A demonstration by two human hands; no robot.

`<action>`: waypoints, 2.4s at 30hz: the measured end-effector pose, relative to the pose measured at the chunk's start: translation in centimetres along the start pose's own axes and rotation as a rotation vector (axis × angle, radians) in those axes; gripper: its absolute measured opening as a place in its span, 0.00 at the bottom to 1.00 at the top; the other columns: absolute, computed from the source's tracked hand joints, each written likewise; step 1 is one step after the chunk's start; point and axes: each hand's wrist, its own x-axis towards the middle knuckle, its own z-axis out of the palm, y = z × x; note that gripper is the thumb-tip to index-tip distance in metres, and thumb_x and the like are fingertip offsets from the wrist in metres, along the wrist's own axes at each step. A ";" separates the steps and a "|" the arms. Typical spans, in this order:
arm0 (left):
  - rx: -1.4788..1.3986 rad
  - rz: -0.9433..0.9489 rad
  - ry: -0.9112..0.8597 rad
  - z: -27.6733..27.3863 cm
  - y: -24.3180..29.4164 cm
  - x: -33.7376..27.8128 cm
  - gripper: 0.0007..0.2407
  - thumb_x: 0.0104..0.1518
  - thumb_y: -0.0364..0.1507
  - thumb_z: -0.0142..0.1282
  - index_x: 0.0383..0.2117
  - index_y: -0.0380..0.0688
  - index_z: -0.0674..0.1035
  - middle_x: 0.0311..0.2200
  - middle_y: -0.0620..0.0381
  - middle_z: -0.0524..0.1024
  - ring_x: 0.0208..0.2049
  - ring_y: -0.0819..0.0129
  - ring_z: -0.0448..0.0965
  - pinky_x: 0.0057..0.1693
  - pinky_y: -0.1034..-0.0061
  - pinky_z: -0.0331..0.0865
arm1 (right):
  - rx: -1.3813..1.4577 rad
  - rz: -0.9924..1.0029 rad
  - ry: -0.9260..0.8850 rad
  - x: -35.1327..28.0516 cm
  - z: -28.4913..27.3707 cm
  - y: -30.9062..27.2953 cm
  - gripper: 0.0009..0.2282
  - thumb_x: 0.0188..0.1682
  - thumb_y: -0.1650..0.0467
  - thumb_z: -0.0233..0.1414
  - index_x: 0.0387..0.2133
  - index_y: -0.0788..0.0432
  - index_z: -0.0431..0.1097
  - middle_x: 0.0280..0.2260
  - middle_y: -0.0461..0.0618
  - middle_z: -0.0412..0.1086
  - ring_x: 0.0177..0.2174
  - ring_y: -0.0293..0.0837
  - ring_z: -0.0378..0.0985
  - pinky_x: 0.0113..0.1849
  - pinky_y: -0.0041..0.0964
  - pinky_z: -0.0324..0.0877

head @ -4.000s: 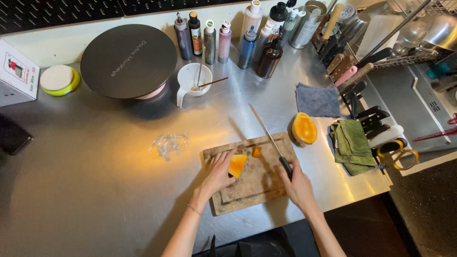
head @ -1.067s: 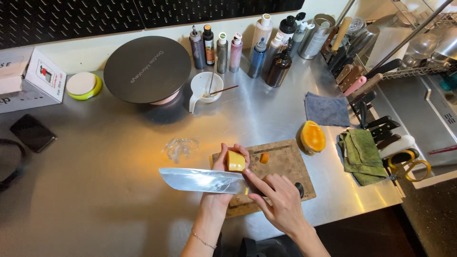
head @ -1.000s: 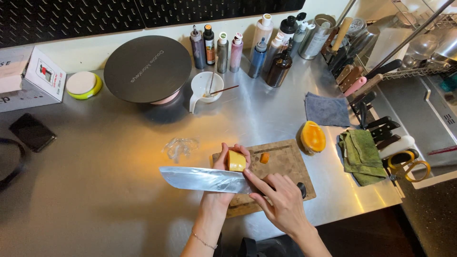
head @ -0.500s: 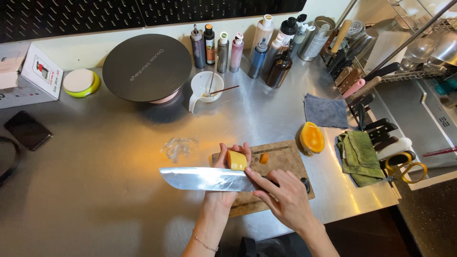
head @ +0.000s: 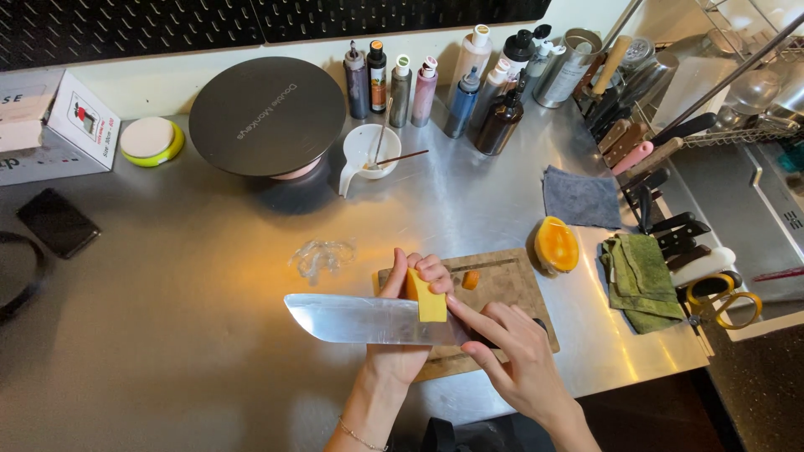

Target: Peel and slice a mango on a wooden cutting board using a kitchen knife.

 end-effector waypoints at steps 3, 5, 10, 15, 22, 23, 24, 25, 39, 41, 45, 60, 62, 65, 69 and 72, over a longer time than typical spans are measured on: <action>0.073 -0.026 -0.003 1.1 0.0 -0.5 0.10 0.69 0.37 0.47 0.32 0.48 0.70 0.31 0.61 0.67 0.34 0.73 0.69 0.45 0.81 0.68 | 0.055 0.005 -0.006 0.0 -0.4 -0.4 0.20 0.47 0.64 0.53 0.55 0.54 0.73 0.24 0.43 0.67 0.25 0.40 0.63 0.31 0.33 0.62; 0.094 -0.012 -0.027 1.2 0.0 -0.5 0.10 0.69 0.37 0.46 0.31 0.48 0.70 0.30 0.62 0.67 0.35 0.74 0.69 0.48 0.80 0.68 | 0.071 0.006 -0.019 0.0 -0.5 -0.3 0.21 0.47 0.64 0.54 0.54 0.54 0.74 0.25 0.43 0.67 0.25 0.40 0.63 0.31 0.34 0.62; 0.283 0.034 -0.049 2.2 -0.2 -0.7 0.20 0.68 0.49 0.37 0.27 0.49 0.70 0.28 0.63 0.68 0.38 0.71 0.69 0.57 0.70 0.66 | 0.089 0.001 -0.061 0.0 -0.8 -0.5 0.21 0.47 0.64 0.54 0.56 0.54 0.73 0.24 0.43 0.66 0.25 0.40 0.63 0.30 0.34 0.62; 0.260 0.059 -0.080 2.8 -0.8 -1.1 0.23 0.64 0.55 0.34 0.25 0.50 0.69 0.26 0.63 0.68 0.34 0.72 0.71 0.63 0.67 0.67 | 0.047 -0.026 -0.033 -0.1 -0.9 -0.5 0.21 0.48 0.63 0.53 0.55 0.54 0.73 0.25 0.43 0.66 0.25 0.40 0.62 0.30 0.34 0.61; 0.315 -0.015 -0.130 3.0 -0.8 -1.9 0.27 0.60 0.60 0.31 0.27 0.49 0.69 0.28 0.61 0.69 0.49 0.58 0.74 0.62 0.61 0.63 | 0.053 -0.007 -0.056 -0.2 -1.2 -0.1 0.20 0.45 0.64 0.55 0.52 0.55 0.75 0.25 0.43 0.67 0.25 0.40 0.63 0.29 0.35 0.61; 0.327 -0.025 -0.155 3.0 -0.8 -2.0 0.27 0.60 0.60 0.30 0.27 0.49 0.69 0.30 0.59 0.70 0.52 0.57 0.72 0.62 0.61 0.62 | 0.078 -0.004 -0.075 -0.2 -1.3 -0.1 0.20 0.46 0.64 0.55 0.51 0.56 0.75 0.27 0.44 0.69 0.25 0.41 0.64 0.30 0.35 0.62; 0.340 -0.035 -0.181 3.0 -0.8 -2.2 0.28 0.60 0.60 0.28 0.27 0.49 0.69 0.31 0.58 0.70 0.56 0.56 0.71 0.63 0.60 0.62 | 0.103 -0.001 -0.095 -0.1 -1.5 -0.2 0.20 0.46 0.65 0.54 0.51 0.57 0.75 0.28 0.45 0.70 0.26 0.42 0.66 0.30 0.35 0.63; 0.339 -0.034 -0.180 3.2 -0.9 -2.3 0.28 0.60 0.60 0.28 0.27 0.49 0.69 0.31 0.58 0.70 0.56 0.56 0.71 0.63 0.60 0.62 | 0.102 -0.002 -0.096 -0.2 -1.4 -0.1 0.20 0.46 0.65 0.54 0.51 0.57 0.75 0.28 0.45 0.70 0.26 0.42 0.66 0.30 0.35 0.63; 0.615 -0.048 -0.165 3.3 -1.2 -2.7 0.28 0.59 0.58 0.22 0.24 0.49 0.67 0.62 0.40 0.67 0.70 0.50 0.55 0.72 0.56 0.47 | 0.360 0.127 -0.050 -0.1 -1.0 0.1 0.18 0.48 0.68 0.52 0.52 0.57 0.74 0.36 0.48 0.79 0.28 0.40 0.74 0.30 0.32 0.68; 0.716 0.060 -0.164 2.5 -2.2 -3.0 0.25 0.63 0.54 0.27 0.43 0.45 0.67 0.65 0.45 0.65 0.70 0.55 0.58 0.71 0.59 0.53 | 0.309 0.142 -0.018 -0.4 -1.0 0.0 0.19 0.50 0.67 0.50 0.55 0.57 0.72 0.30 0.47 0.73 0.25 0.39 0.67 0.28 0.32 0.62; 0.867 0.181 -0.042 -3.7 -3.4 -4.0 0.17 0.65 0.31 0.53 0.58 0.39 0.69 0.52 0.51 0.75 0.51 0.65 0.78 0.60 0.67 0.72 | 0.327 0.278 0.123 -2.4 -0.7 1.9 0.16 0.50 0.73 0.49 0.51 0.62 0.73 0.51 0.50 0.78 0.45 0.43 0.82 0.44 0.34 0.73; 2.383 0.557 0.124 -24.0 -3.8 2.5 0.22 0.56 0.28 0.62 0.59 0.40 0.74 0.49 0.53 0.79 0.46 0.65 0.79 0.55 0.73 0.75 | 0.178 1.166 -0.093 -13.7 3.7 7.7 0.17 0.57 0.66 0.42 0.58 0.41 0.71 0.19 0.47 0.69 0.22 0.40 0.69 0.29 0.32 0.65; 2.315 0.569 0.152 -23.6 -3.9 2.1 0.21 0.56 0.27 0.62 0.58 0.41 0.74 0.53 0.53 0.78 0.51 0.62 0.78 0.58 0.71 0.74 | 0.130 1.172 -0.126 -13.4 3.6 6.9 0.17 0.57 0.64 0.41 0.57 0.39 0.71 0.19 0.46 0.69 0.23 0.40 0.71 0.30 0.33 0.66; 2.228 0.605 0.180 -23.5 -3.8 1.4 0.17 0.56 0.23 0.61 0.53 0.40 0.77 0.55 0.54 0.77 0.53 0.61 0.79 0.59 0.71 0.74 | 0.070 1.166 -0.166 -12.7 4.0 6.3 0.17 0.58 0.63 0.40 0.57 0.38 0.70 0.19 0.45 0.69 0.23 0.39 0.73 0.31 0.34 0.68; 2.223 0.642 0.196 -23.0 -4.0 1.1 0.11 0.57 0.22 0.59 0.45 0.36 0.83 0.52 0.56 0.79 0.49 0.63 0.81 0.56 0.74 0.75 | 0.075 1.134 -0.155 -12.1 4.2 5.9 0.17 0.57 0.64 0.40 0.56 0.39 0.71 0.18 0.46 0.69 0.21 0.41 0.72 0.30 0.35 0.68; 2.226 0.636 0.194 -23.7 -4.0 1.2 0.11 0.56 0.21 0.59 0.46 0.38 0.83 0.52 0.55 0.79 0.48 0.63 0.81 0.56 0.75 0.76 | 0.093 1.125 -0.163 -12.2 4.4 6.1 0.16 0.57 0.64 0.41 0.56 0.40 0.70 0.18 0.46 0.69 0.22 0.41 0.73 0.30 0.36 0.69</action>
